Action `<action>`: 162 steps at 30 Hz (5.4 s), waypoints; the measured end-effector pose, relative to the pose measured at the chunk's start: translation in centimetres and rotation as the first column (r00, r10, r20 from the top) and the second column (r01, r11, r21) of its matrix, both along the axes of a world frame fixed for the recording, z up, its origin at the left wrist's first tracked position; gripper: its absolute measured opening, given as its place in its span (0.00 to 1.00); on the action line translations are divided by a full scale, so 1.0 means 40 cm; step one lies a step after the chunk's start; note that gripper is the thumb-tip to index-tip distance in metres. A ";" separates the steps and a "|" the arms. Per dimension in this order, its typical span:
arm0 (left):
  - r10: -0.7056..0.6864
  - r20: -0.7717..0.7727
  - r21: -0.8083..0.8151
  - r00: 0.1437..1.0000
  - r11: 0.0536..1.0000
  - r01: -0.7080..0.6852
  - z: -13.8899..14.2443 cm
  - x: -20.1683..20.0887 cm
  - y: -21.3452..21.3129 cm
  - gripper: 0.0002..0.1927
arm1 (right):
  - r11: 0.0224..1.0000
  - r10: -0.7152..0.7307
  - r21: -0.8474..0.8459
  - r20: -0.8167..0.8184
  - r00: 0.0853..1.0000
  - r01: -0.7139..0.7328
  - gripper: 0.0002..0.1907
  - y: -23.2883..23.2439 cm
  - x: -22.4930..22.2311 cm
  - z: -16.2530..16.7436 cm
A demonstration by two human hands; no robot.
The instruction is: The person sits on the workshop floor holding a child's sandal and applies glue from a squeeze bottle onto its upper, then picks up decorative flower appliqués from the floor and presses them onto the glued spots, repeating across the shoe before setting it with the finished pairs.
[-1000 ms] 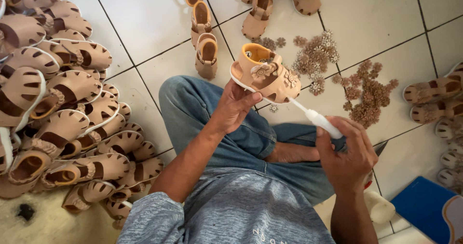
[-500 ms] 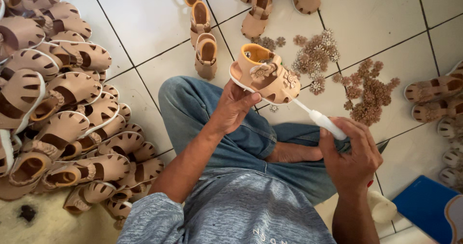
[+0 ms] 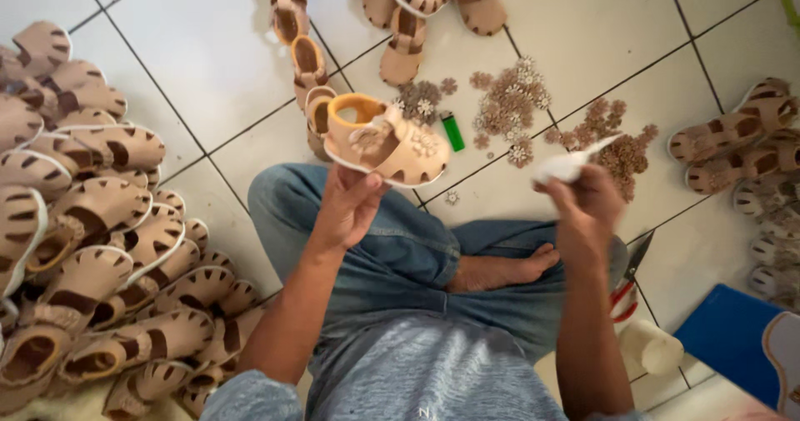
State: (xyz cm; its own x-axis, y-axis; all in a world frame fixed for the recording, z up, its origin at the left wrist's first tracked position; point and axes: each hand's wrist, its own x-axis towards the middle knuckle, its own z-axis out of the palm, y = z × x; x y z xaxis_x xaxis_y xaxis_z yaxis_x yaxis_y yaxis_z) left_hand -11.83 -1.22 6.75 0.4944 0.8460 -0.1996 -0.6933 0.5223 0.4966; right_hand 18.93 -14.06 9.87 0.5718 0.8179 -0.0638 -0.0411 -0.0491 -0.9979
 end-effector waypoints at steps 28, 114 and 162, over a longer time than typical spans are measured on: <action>-0.045 -0.044 -0.029 0.998 0.999 0.044 -0.056 0.089 0.045 0.32 | 0.931 -0.040 -0.271 0.588 0.808 0.243 0.09 0.236 0.238 -0.352; -0.221 -0.123 0.088 0.967 0.969 0.233 0.013 0.108 -0.092 0.39 | 0.902 0.213 -0.378 -0.029 0.977 -0.208 0.09 0.046 -0.171 0.161; -0.459 -0.512 0.076 0.726 0.818 0.570 0.043 0.147 -0.036 0.40 | 0.674 0.589 -0.328 -0.302 0.750 -0.662 0.13 0.093 -0.187 0.184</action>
State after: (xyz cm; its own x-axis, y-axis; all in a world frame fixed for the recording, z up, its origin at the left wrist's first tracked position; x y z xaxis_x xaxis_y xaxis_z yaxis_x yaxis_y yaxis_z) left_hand -5.96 -2.68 8.48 0.7648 0.5344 -0.3600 -0.0144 0.5728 0.8196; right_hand 11.43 -10.36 17.22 -0.1130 0.8596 -0.4983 -0.0086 -0.5023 -0.8646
